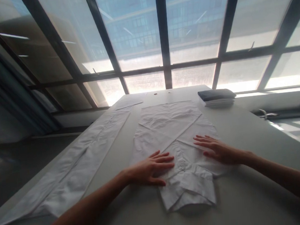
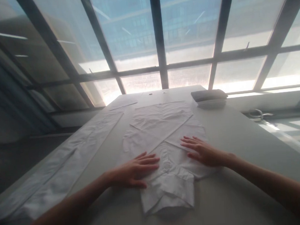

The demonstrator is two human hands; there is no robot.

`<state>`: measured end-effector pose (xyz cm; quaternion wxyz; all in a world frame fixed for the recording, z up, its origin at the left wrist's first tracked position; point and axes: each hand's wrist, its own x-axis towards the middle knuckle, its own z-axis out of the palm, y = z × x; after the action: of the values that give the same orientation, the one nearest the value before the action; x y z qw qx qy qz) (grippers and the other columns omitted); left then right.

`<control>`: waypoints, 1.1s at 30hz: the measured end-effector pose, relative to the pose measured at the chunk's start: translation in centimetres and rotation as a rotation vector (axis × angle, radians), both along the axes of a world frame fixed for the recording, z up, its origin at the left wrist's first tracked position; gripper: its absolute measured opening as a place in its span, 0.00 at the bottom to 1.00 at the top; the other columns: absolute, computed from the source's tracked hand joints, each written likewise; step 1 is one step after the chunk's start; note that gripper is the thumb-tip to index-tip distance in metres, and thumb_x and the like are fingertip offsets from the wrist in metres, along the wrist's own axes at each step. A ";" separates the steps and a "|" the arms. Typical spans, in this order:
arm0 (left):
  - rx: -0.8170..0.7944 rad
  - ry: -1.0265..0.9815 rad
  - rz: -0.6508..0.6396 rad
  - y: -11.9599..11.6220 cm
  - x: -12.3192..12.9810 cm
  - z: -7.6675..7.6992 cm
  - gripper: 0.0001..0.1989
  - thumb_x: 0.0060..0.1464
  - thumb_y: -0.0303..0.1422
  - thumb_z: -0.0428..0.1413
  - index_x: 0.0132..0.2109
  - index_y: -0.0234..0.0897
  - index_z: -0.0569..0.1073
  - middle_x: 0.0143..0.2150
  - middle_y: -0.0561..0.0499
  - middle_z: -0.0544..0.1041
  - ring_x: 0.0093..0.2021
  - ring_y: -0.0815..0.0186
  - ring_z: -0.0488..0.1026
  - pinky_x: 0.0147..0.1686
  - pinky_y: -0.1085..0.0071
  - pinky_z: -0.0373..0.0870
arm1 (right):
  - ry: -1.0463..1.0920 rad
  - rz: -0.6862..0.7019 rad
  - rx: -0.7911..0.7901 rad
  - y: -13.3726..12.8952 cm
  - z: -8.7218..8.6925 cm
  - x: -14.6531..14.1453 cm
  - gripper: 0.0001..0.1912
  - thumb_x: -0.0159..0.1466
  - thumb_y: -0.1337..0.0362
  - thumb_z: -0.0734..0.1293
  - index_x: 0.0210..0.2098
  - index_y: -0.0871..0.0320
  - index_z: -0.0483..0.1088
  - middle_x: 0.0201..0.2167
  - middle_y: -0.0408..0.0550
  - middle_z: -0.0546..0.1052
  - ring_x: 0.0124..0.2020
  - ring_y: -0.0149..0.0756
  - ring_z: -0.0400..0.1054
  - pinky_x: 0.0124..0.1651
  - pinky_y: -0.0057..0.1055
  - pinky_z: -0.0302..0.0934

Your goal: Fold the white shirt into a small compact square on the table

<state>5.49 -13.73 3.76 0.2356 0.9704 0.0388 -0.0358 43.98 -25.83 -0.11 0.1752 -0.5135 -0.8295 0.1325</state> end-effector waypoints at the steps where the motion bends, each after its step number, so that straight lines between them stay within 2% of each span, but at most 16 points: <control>1: -0.022 0.005 -0.028 -0.2 0.1 0.1 0.41 0.60 0.56 0.60 0.75 0.51 0.59 0.77 0.47 0.56 0.78 0.48 0.46 0.75 0.48 0.37 | 0.015 0.049 -0.031 -1.2 0.4 -0.3 0.29 0.75 0.51 0.61 0.73 0.47 0.60 0.75 0.51 0.57 0.76 0.49 0.45 0.75 0.55 0.42; 5: -0.052 0.004 -0.086 -0.1 0.0 -0.1 0.51 0.51 0.58 0.67 0.75 0.50 0.58 0.77 0.44 0.56 0.77 0.45 0.46 0.74 0.45 0.36 | 0.040 0.227 -0.087 -4.7 1.6 -1.1 0.31 0.72 0.57 0.65 0.73 0.42 0.59 0.75 0.48 0.57 0.77 0.49 0.43 0.76 0.57 0.37; 8: -0.042 -0.026 -0.084 -0.2 -0.2 -0.1 0.46 0.54 0.54 0.67 0.74 0.51 0.60 0.75 0.43 0.60 0.76 0.45 0.50 0.74 0.46 0.40 | 0.042 0.261 -0.062 -5.9 1.7 -2.0 0.35 0.69 0.62 0.67 0.74 0.44 0.58 0.75 0.49 0.58 0.77 0.49 0.42 0.76 0.56 0.38; 10: -0.044 -0.080 -0.070 -0.7 -0.3 0.2 0.39 0.59 0.50 0.65 0.73 0.50 0.63 0.72 0.43 0.66 0.74 0.47 0.57 0.74 0.49 0.47 | 0.065 0.245 -0.020 -6.2 1.6 -3.1 0.35 0.68 0.63 0.69 0.73 0.45 0.61 0.72 0.52 0.63 0.75 0.49 0.50 0.75 0.54 0.42; 13: -0.066 -0.154 -0.003 -1.6 -0.2 0.5 0.27 0.65 0.43 0.60 0.68 0.50 0.71 0.63 0.42 0.74 0.63 0.53 0.71 0.66 0.59 0.64 | 0.123 0.189 0.031 -6.1 1.3 -4.6 0.26 0.68 0.61 0.69 0.65 0.46 0.71 0.61 0.54 0.75 0.63 0.46 0.67 0.69 0.47 0.58; 16: -0.134 -0.190 0.095 -1.9 -0.1 0.3 0.20 0.67 0.43 0.56 0.62 0.47 0.77 0.52 0.43 0.76 0.52 0.58 0.75 0.55 0.65 0.71 | 0.203 0.123 0.030 -5.8 1.1 -5.3 0.16 0.72 0.57 0.66 0.55 0.46 0.79 0.49 0.53 0.78 0.51 0.42 0.74 0.54 0.39 0.69; 18: -0.236 -0.199 0.156 -1.7 0.0 -0.1 0.19 0.68 0.47 0.54 0.55 0.42 0.82 0.47 0.44 0.77 0.46 0.60 0.76 0.48 0.68 0.72 | 0.277 0.073 0.011 -5.6 0.7 -5.1 0.15 0.73 0.53 0.64 0.49 0.48 0.81 0.43 0.52 0.78 0.45 0.41 0.74 0.48 0.36 0.70; 20: -0.341 -0.182 0.241 -1.4 0.1 -0.6 0.23 0.68 0.50 0.53 0.45 0.37 0.83 0.42 0.47 0.77 0.40 0.63 0.74 0.41 0.71 0.70 | 0.349 -0.014 -0.022 -5.3 0.1 -4.9 0.18 0.73 0.49 0.63 0.40 0.51 0.82 0.38 0.50 0.78 0.40 0.39 0.73 0.43 0.33 0.70; 22: -0.404 -0.140 0.343 -1.0 0.1 -0.9 0.26 0.66 0.54 0.54 0.38 0.34 0.80 0.34 0.51 0.76 0.34 0.66 0.71 0.35 0.74 0.67 | 0.398 -0.122 -0.073 -4.9 -0.6 -4.7 0.23 0.72 0.46 0.63 0.31 0.55 0.78 0.32 0.47 0.76 0.34 0.38 0.71 0.37 0.31 0.67; 24: -0.444 -0.112 0.417 -0.7 0.2 -1.1 0.27 0.63 0.55 0.56 0.35 0.33 0.78 0.29 0.54 0.73 0.31 0.68 0.68 0.32 0.74 0.63 | 0.439 -0.234 -0.111 -4.4 -1.4 -4.7 0.25 0.71 0.45 0.64 0.26 0.57 0.73 0.25 0.43 0.72 0.28 0.34 0.66 0.30 0.28 0.60; 26: -0.502 -0.121 0.454 -0.5 0.3 -1.3 0.25 0.61 0.54 0.58 0.36 0.33 0.77 0.30 0.54 0.73 0.31 0.68 0.68 0.32 0.74 0.63 | 0.493 -0.313 -0.120 -3.8 -2.0 -4.8 0.24 0.69 0.45 0.65 0.28 0.57 0.71 0.22 0.40 0.69 0.24 0.32 0.61 0.26 0.27 0.55; 29: -0.568 -0.144 0.520 0.0 0.4 -1.4 0.23 0.56 0.51 0.63 0.43 0.34 0.75 0.33 0.54 0.76 0.33 0.67 0.69 0.33 0.74 0.64 | 0.577 -0.393 -0.097 -3.1 -2.3 -5.3 0.21 0.66 0.45 0.68 0.42 0.58 0.74 0.23 0.38 0.71 0.24 0.31 0.61 0.26 0.27 0.54; 31: -0.569 -0.124 0.599 0.3 0.4 -1.6 0.26 0.53 0.49 0.65 0.49 0.34 0.72 0.31 0.56 0.74 0.30 0.69 0.68 0.30 0.75 0.61 | 0.598 -0.430 -0.078 -2.9 -2.2 -5.7 0.25 0.65 0.46 0.69 0.51 0.59 0.72 0.23 0.38 0.72 0.24 0.33 0.63 0.28 0.28 0.57; 33: -0.563 -0.093 0.665 0.5 0.3 -1.9 0.32 0.51 0.46 0.66 0.57 0.35 0.68 0.30 0.58 0.73 0.28 0.69 0.68 0.28 0.75 0.60 | 0.568 -0.449 -0.049 -2.7 -2.0 -5.9 0.27 0.66 0.47 0.68 0.56 0.60 0.71 0.23 0.38 0.73 0.25 0.34 0.65 0.30 0.29 0.59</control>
<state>5.83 -13.19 1.86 0.4911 0.8036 0.3273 0.0768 38.09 -28.58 -2.15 0.4112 -0.6297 -0.6106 0.2481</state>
